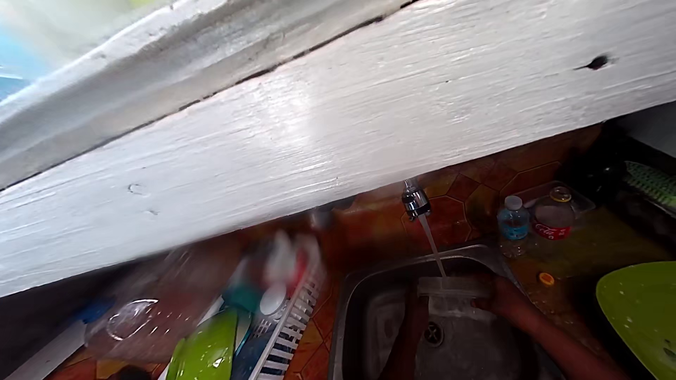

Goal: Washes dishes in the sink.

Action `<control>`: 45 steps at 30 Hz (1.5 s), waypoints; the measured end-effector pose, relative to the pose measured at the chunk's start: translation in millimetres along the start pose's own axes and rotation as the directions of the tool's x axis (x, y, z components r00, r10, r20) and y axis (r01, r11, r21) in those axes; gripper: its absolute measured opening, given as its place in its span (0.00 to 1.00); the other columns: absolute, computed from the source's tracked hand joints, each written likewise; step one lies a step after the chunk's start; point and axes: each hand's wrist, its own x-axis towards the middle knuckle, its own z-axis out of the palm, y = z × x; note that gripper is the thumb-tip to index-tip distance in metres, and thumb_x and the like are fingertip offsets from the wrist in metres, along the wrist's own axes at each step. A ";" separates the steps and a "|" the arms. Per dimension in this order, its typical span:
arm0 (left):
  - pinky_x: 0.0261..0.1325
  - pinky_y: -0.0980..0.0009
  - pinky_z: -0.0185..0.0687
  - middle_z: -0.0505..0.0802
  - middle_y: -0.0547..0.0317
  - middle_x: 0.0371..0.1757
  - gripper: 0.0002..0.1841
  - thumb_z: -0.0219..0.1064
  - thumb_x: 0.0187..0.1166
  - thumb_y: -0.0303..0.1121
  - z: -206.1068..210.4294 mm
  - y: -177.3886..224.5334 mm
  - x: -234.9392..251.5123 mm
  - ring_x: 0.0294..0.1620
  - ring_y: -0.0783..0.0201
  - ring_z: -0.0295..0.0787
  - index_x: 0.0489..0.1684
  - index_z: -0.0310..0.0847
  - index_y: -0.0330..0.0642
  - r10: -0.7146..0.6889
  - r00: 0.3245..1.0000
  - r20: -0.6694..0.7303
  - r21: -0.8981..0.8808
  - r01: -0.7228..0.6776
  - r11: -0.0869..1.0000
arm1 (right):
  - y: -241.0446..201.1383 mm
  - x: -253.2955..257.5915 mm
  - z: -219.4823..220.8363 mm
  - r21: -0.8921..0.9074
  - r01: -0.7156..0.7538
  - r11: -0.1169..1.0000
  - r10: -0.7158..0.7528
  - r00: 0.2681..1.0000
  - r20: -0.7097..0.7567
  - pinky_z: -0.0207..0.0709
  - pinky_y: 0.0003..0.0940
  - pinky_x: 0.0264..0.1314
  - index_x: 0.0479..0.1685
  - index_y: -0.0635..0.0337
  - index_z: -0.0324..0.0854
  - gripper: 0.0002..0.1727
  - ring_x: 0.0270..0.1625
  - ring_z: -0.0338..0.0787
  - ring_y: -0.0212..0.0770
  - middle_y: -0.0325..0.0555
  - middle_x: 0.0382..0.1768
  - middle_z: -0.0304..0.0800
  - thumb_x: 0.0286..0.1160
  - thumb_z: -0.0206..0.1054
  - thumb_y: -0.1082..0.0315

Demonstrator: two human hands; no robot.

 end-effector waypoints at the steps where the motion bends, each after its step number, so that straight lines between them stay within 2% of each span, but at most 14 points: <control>1: 0.88 0.57 0.63 0.74 0.30 0.82 0.26 0.57 0.86 0.21 3.8 3.7 4.2 0.85 0.47 0.70 0.84 0.61 0.25 0.012 1.000 0.011 -0.027 -0.011 1.000 | -2.0 -5.4 -4.5 -0.007 -0.023 1.000 0.022 0.999 -0.027 0.71 0.55 0.82 0.75 0.60 0.80 0.37 0.76 0.82 0.56 0.60 0.71 0.84 0.61 0.86 0.61; 3: 0.86 0.58 0.65 0.75 0.32 0.81 0.27 0.60 0.84 0.21 10.6 14.2 9.1 0.83 0.49 0.72 0.83 0.63 0.26 0.023 0.999 0.049 -0.082 -0.019 0.996 | -5.2 -16.5 -13.6 -0.019 -0.046 0.999 0.044 0.996 -0.075 0.72 0.58 0.79 0.74 0.60 0.80 0.37 0.75 0.82 0.58 0.61 0.71 0.83 0.60 0.86 0.61; 7: 0.81 0.62 0.72 0.80 0.37 0.77 0.28 0.67 0.81 0.24 21.7 30.1 9.1 0.78 0.57 0.77 0.81 0.66 0.28 -0.048 0.994 0.101 -0.209 0.068 0.976 | -11.6 -34.1 -25.6 -0.054 -0.035 0.998 0.027 0.987 -0.157 0.75 0.57 0.77 0.73 0.60 0.81 0.37 0.74 0.83 0.58 0.60 0.71 0.83 0.58 0.87 0.65; 9: 0.73 0.59 0.80 0.81 0.37 0.74 0.29 0.68 0.79 0.23 24.2 26.4 10.9 0.72 0.55 0.82 0.80 0.66 0.28 -0.116 0.985 0.126 -0.245 0.144 0.959 | -13.7 -39.2 -28.4 -0.045 -0.005 0.999 -0.003 0.982 -0.187 0.75 0.57 0.76 0.72 0.61 0.82 0.36 0.73 0.84 0.58 0.60 0.70 0.84 0.56 0.87 0.68; 12: 0.65 0.58 0.85 0.81 0.37 0.72 0.30 0.67 0.79 0.21 21.6 18.3 14.0 0.66 0.54 0.84 0.82 0.62 0.29 -0.205 0.963 0.177 -0.317 0.253 0.914 | -15.6 -38.8 -30.8 0.015 0.031 0.999 -0.027 0.978 -0.205 0.76 0.56 0.76 0.70 0.60 0.83 0.36 0.73 0.84 0.56 0.59 0.69 0.85 0.53 0.88 0.71; 15: 0.59 0.60 0.88 0.82 0.39 0.70 0.28 0.64 0.80 0.19 14.4 25.2 11.0 0.61 0.55 0.88 0.81 0.62 0.30 -0.207 0.955 0.211 -0.390 0.276 0.879 | -12.3 -34.0 -30.0 0.063 0.064 0.996 -0.050 0.978 -0.204 0.75 0.54 0.78 0.69 0.61 0.84 0.36 0.73 0.84 0.55 0.59 0.70 0.85 0.52 0.88 0.74; 18: 0.62 0.59 0.85 0.79 0.38 0.76 0.32 0.66 0.79 0.18 3.1 36.0 9.6 0.65 0.54 0.85 0.85 0.60 0.32 -0.202 0.949 0.242 -0.293 0.270 0.917 | -10.6 -31.9 -29.3 0.092 0.077 0.993 -0.057 0.977 -0.207 0.75 0.53 0.78 0.69 0.61 0.83 0.37 0.73 0.83 0.54 0.59 0.70 0.84 0.50 0.88 0.76; 23: 0.68 0.57 0.85 0.79 0.39 0.77 0.40 0.70 0.68 0.13 -2.5 30.1 17.2 0.69 0.53 0.83 0.86 0.59 0.36 -0.027 0.952 0.304 -0.306 0.124 0.944 | 9.8 -30.5 -26.5 0.231 0.086 0.969 -0.040 0.979 -0.198 0.79 0.52 0.72 0.67 0.60 0.82 0.39 0.67 0.87 0.51 0.56 0.64 0.87 0.44 0.87 0.79; 27: 0.71 0.54 0.83 0.77 0.38 0.79 0.38 0.68 0.73 0.18 0.4 25.2 27.3 0.71 0.51 0.83 0.87 0.58 0.38 -0.014 0.942 0.337 -0.306 0.123 0.944 | 36.4 -32.1 -17.3 0.398 0.070 0.915 0.005 0.983 -0.185 0.84 0.44 0.64 0.67 0.61 0.78 0.42 0.60 0.89 0.45 0.53 0.59 0.89 0.38 0.86 0.77; 32: 0.74 0.55 0.81 0.76 0.41 0.82 0.37 0.67 0.74 0.17 4.3 31.6 36.7 0.75 0.52 0.80 0.87 0.61 0.39 0.012 0.932 0.362 -0.292 0.101 0.951 | 51.6 -41.4 -3.9 0.544 0.043 0.838 0.070 0.980 -0.186 0.87 0.38 0.57 0.65 0.58 0.75 0.44 0.56 0.89 0.40 0.48 0.56 0.88 0.32 0.84 0.77; 35: 0.71 0.59 0.82 0.77 0.43 0.79 0.33 0.62 0.75 0.16 2.8 44.0 39.3 0.71 0.56 0.82 0.85 0.63 0.37 0.030 0.921 0.388 -0.342 0.114 0.933 | 62.7 -47.6 6.8 0.604 0.049 0.796 0.076 0.981 -0.178 0.87 0.37 0.56 0.66 0.60 0.73 0.45 0.55 0.90 0.39 0.49 0.55 0.87 0.32 0.84 0.77; 38: 0.72 0.60 0.80 0.79 0.44 0.77 0.30 0.57 0.77 0.17 -0.8 53.8 39.8 0.69 0.58 0.82 0.83 0.61 0.33 0.064 0.896 0.439 -0.480 0.174 0.860 | 66.7 -50.5 15.8 0.681 0.055 0.730 0.087 0.981 -0.173 0.88 0.35 0.54 0.66 0.60 0.71 0.45 0.55 0.90 0.38 0.47 0.55 0.87 0.33 0.83 0.79; 42: 0.74 0.61 0.78 0.80 0.46 0.75 0.28 0.50 0.78 0.15 7.9 58.2 45.1 0.69 0.61 0.81 0.82 0.61 0.31 0.110 0.908 0.405 -0.583 0.164 0.796 | 63.6 -50.9 19.8 0.723 0.082 0.686 0.111 0.971 -0.214 0.89 0.34 0.52 0.66 0.60 0.70 0.45 0.54 0.91 0.37 0.47 0.55 0.87 0.33 0.81 0.80; 45: 0.68 0.62 0.81 0.82 0.49 0.72 0.26 0.51 0.80 0.14 16.3 61.6 54.2 0.65 0.62 0.82 0.79 0.66 0.33 0.069 0.917 0.393 -0.573 0.185 0.799 | 64.4 -48.8 22.2 0.723 0.098 0.684 0.128 0.959 -0.252 0.89 0.33 0.52 0.66 0.60 0.70 0.45 0.54 0.91 0.36 0.46 0.55 0.88 0.32 0.80 0.81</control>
